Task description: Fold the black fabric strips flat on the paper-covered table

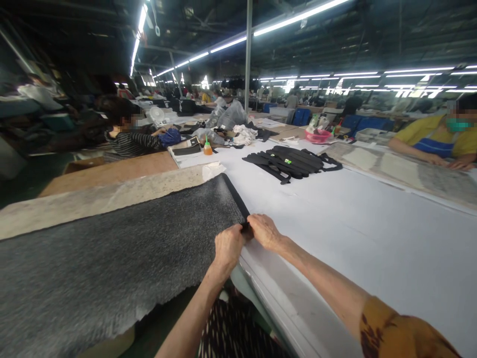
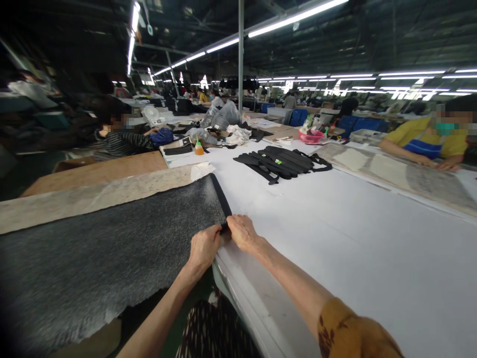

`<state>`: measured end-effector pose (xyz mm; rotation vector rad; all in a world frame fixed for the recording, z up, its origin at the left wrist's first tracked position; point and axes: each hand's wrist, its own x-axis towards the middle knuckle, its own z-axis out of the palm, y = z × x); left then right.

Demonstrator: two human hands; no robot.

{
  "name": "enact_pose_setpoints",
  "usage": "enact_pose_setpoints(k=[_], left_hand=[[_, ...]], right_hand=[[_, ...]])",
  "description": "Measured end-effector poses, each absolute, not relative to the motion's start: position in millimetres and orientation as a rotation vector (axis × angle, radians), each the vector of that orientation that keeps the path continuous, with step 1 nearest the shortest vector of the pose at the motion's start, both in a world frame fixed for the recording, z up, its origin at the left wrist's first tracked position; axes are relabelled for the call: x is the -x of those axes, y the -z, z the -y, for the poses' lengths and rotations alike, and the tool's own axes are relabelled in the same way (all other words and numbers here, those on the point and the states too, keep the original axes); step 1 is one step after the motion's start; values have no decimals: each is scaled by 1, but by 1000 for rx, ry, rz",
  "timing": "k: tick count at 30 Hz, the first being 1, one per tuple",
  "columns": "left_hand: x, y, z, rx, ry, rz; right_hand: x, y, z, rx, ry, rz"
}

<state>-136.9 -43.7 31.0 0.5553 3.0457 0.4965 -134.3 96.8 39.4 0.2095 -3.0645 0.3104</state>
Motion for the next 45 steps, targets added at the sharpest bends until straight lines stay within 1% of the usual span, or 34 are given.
enact_pose_setpoints(k=[3,8,11,15,19,22,27,31,39,45], left_hand=[[141,-28,45,-497,-565,-3054],[141,-25,46,-544,-668,-3080],[140,-28,46,-611,-674,-3082],[138,-34,44,-683,-573,-3112],[134,-37,43,-747,-466,-3175],[130,-32,44,-773,-492,-3189],[116,-4,39,-874,-612,-3393],[102,14,28,-887,-554,-3555],[86,23,16,-741,-412,-3634],[79,30,18,-722,-325,-3639]], right_hand=[[146,-54,-101,-162,-311,3089],[154,-72,-101,-362,-272,3125],[148,-76,-96,-513,-102,3112],[137,-83,-92,-673,165,3083],[127,-88,-87,-704,316,2963],[121,-83,-82,-698,386,2908],[109,-63,-79,-645,377,2901],[101,-49,-84,-523,309,2914],[96,-42,-88,-400,159,3047],[94,-40,-85,-354,211,3065]])
